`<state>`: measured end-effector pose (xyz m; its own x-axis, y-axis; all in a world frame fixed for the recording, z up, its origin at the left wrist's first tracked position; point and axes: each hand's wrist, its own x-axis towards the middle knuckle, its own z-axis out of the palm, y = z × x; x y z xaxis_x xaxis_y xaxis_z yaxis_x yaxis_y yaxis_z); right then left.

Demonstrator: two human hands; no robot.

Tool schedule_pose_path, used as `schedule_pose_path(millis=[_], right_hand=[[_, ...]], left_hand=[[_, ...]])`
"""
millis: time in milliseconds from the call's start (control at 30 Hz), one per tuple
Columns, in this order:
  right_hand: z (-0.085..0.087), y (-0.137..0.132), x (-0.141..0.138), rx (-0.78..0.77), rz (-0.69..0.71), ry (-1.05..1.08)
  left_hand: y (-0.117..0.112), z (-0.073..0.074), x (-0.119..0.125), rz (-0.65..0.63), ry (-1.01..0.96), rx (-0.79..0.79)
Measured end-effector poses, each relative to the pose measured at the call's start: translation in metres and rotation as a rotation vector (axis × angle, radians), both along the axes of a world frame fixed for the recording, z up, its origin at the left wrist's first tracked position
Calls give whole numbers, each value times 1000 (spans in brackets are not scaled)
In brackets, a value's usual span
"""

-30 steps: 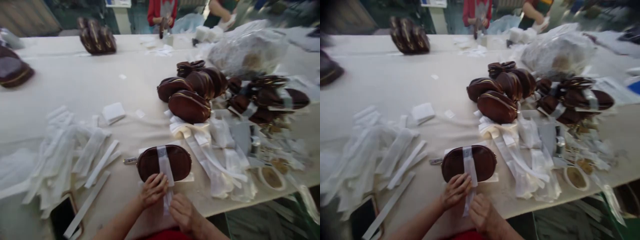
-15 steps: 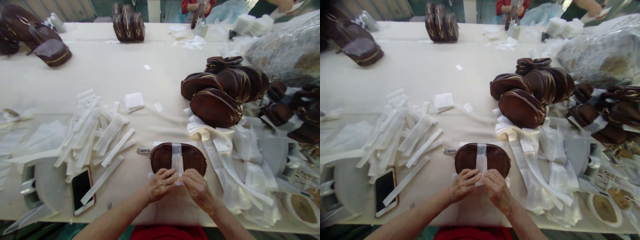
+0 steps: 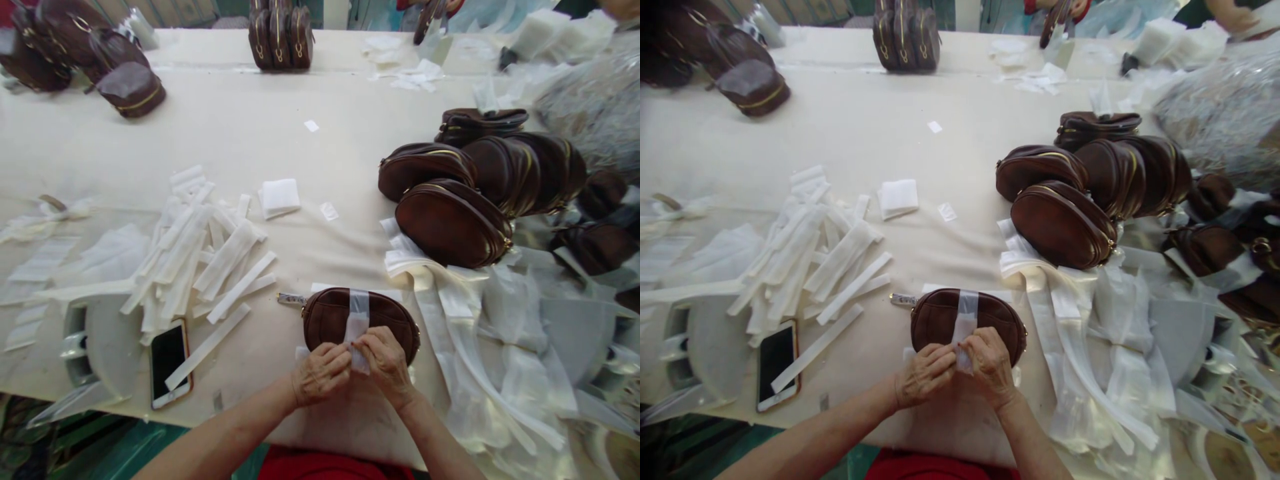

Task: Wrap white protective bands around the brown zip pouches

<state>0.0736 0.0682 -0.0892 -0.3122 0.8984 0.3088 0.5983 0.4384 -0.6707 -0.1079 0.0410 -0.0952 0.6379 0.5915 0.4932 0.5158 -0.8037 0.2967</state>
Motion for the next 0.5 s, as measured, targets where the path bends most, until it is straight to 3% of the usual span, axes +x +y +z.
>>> schedule_pose_path(millis=[200, 500], right_hand=[[-3, 0, 0, -37, -13, 39], [-4, -2, -7, -142, -66, 73]], left_hand=[[-12, 6, 9, 6, 67, -45], [-14, 5, 17, 111, 238, 73]])
